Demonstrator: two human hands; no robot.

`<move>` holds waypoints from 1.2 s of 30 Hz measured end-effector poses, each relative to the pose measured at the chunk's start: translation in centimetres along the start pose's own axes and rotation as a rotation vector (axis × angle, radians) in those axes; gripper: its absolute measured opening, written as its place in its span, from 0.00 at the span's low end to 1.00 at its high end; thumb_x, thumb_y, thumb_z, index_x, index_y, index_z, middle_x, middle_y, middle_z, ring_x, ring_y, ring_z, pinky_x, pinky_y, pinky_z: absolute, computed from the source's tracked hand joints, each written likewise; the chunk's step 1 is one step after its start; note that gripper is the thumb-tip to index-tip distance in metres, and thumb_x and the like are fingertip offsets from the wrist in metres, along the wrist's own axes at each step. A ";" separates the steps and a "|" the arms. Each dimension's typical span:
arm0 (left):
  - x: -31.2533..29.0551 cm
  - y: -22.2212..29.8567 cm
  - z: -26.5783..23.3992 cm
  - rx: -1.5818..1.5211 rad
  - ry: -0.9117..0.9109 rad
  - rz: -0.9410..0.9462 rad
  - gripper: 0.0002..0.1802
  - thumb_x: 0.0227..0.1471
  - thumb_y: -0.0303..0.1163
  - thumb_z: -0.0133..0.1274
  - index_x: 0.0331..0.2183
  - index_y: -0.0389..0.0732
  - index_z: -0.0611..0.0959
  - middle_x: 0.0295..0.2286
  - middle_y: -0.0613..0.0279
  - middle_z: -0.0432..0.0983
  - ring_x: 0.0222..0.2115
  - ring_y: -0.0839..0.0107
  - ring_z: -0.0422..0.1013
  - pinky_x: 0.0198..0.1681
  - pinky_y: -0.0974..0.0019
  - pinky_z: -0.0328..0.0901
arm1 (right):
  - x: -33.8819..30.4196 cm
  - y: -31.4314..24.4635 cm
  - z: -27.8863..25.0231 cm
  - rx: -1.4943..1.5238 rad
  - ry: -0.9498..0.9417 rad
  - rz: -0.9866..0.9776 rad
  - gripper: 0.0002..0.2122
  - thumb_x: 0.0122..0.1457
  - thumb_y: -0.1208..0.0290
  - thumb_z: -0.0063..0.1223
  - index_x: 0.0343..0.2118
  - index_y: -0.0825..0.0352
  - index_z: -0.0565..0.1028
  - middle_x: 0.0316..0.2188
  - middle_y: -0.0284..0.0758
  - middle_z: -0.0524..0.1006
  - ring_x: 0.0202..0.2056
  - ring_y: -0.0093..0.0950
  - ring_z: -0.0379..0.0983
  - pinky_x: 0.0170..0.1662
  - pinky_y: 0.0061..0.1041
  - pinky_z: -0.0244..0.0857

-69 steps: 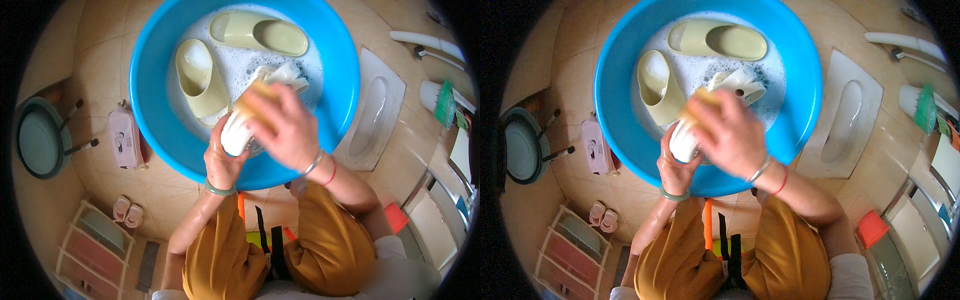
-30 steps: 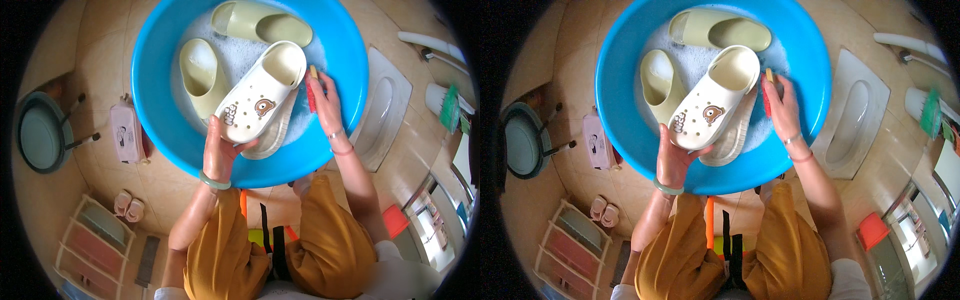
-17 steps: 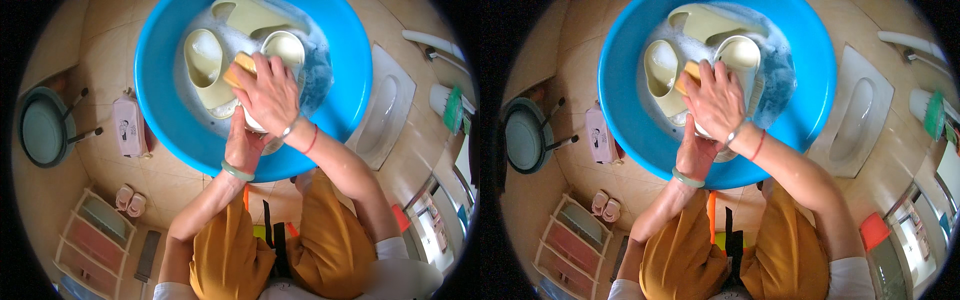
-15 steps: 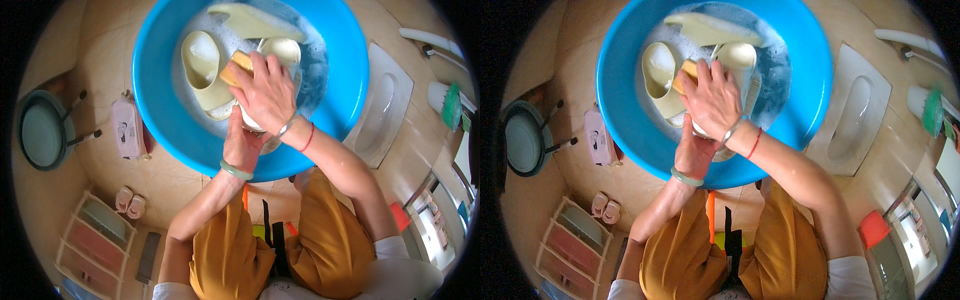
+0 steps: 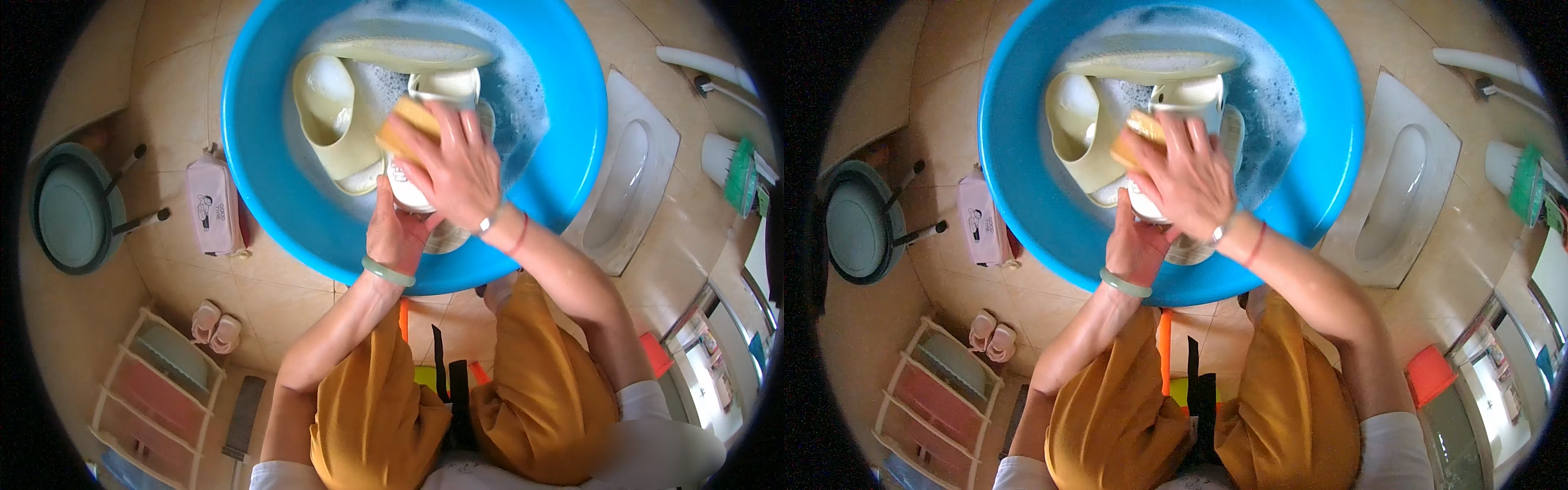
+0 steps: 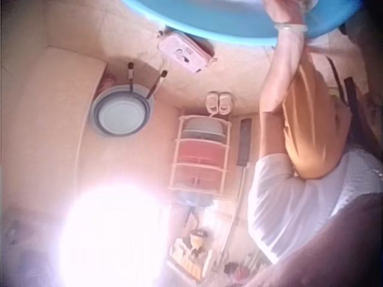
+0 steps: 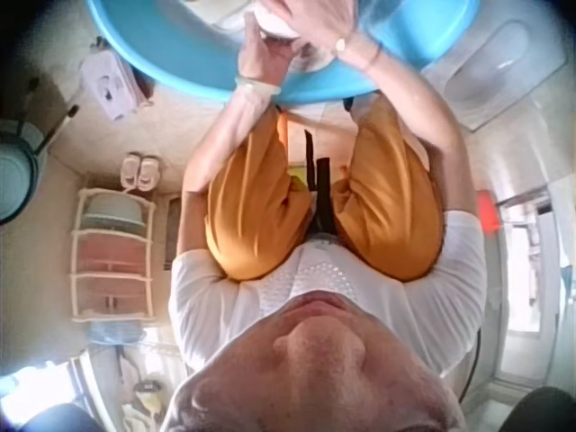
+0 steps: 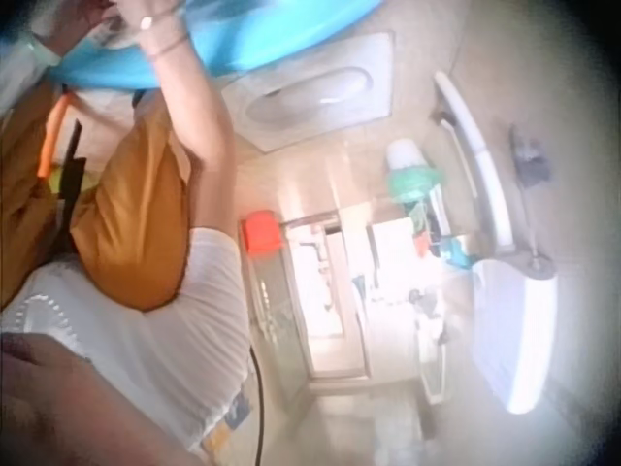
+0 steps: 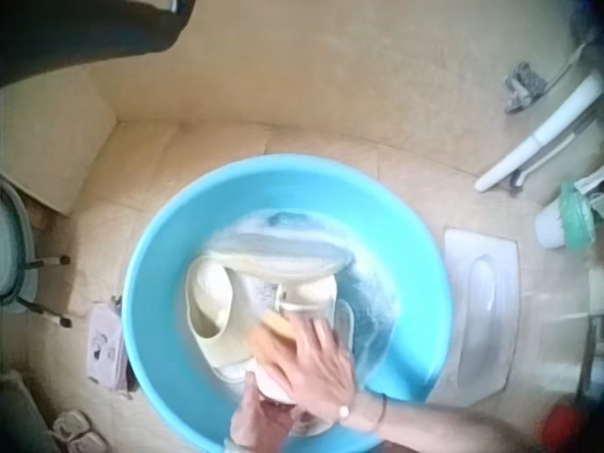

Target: The person sits on a small stool and washes a pair of white slippers in a blue basin filled with soapy water. Using a sponge, they scrub the soles, sides, and tops of the slippers, repeatedly dipping them into the water to rinse and clean them.

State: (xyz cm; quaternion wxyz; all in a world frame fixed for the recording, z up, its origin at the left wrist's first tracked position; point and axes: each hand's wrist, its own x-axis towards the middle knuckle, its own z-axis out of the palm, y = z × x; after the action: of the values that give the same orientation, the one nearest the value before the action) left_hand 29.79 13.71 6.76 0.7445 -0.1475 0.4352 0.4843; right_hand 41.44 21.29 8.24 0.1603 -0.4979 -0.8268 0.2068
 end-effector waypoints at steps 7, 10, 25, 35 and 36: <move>0.7 -0.3 -1.6 0.054 0.054 -0.023 0.33 0.68 0.55 0.31 0.62 0.43 0.63 0.58 0.57 0.66 0.58 0.57 0.64 0.59 0.51 0.65 | -5.9 1.3 -0.4 0.101 0.006 -0.053 0.22 0.58 0.55 0.58 0.56 0.49 0.75 0.53 0.41 0.67 0.44 0.41 0.66 0.45 0.37 0.69; 0.3 -0.3 -0.9 0.029 0.047 -0.027 0.32 0.68 0.54 0.31 0.63 0.43 0.62 0.59 0.55 0.64 0.58 0.54 0.64 0.56 0.48 0.69 | -2.0 5.4 1.1 0.034 0.194 0.154 0.20 0.59 0.58 0.58 0.54 0.52 0.75 0.50 0.42 0.68 0.46 0.44 0.66 0.45 0.40 0.68; -0.1 1.7 0.1 0.527 0.136 0.049 0.36 0.64 0.50 0.46 0.64 0.42 0.58 0.57 0.54 0.65 0.53 0.60 0.70 0.48 0.54 0.74 | -2.1 10.7 3.1 0.262 0.292 0.319 0.20 0.61 0.60 0.58 0.55 0.57 0.74 0.48 0.41 0.71 0.49 0.41 0.67 0.52 0.37 0.65; 1.1 1.9 -1.5 0.873 0.070 0.277 0.47 0.51 0.37 0.67 0.63 0.30 0.59 0.54 0.48 0.68 0.52 0.65 0.69 0.52 0.65 0.68 | -2.0 7.9 -1.9 0.349 0.301 0.186 0.20 0.57 0.65 0.63 0.53 0.62 0.76 0.50 0.41 0.73 0.49 0.40 0.70 0.52 0.35 0.67; 1.3 2.3 -1.7 0.911 0.024 0.292 0.46 0.51 0.36 0.67 0.62 0.30 0.61 0.53 0.48 0.69 0.51 0.65 0.70 0.52 0.65 0.68 | -1.6 6.9 -2.7 0.197 0.237 0.045 0.22 0.52 0.64 0.66 0.52 0.58 0.77 0.53 0.38 0.71 0.49 0.39 0.69 0.51 0.35 0.67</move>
State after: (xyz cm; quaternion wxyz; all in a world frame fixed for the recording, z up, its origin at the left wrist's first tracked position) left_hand 27.21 14.54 5.18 0.6523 0.2510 0.6281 0.3420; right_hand 48.65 23.22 7.01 0.3002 -0.5192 -0.7664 0.2302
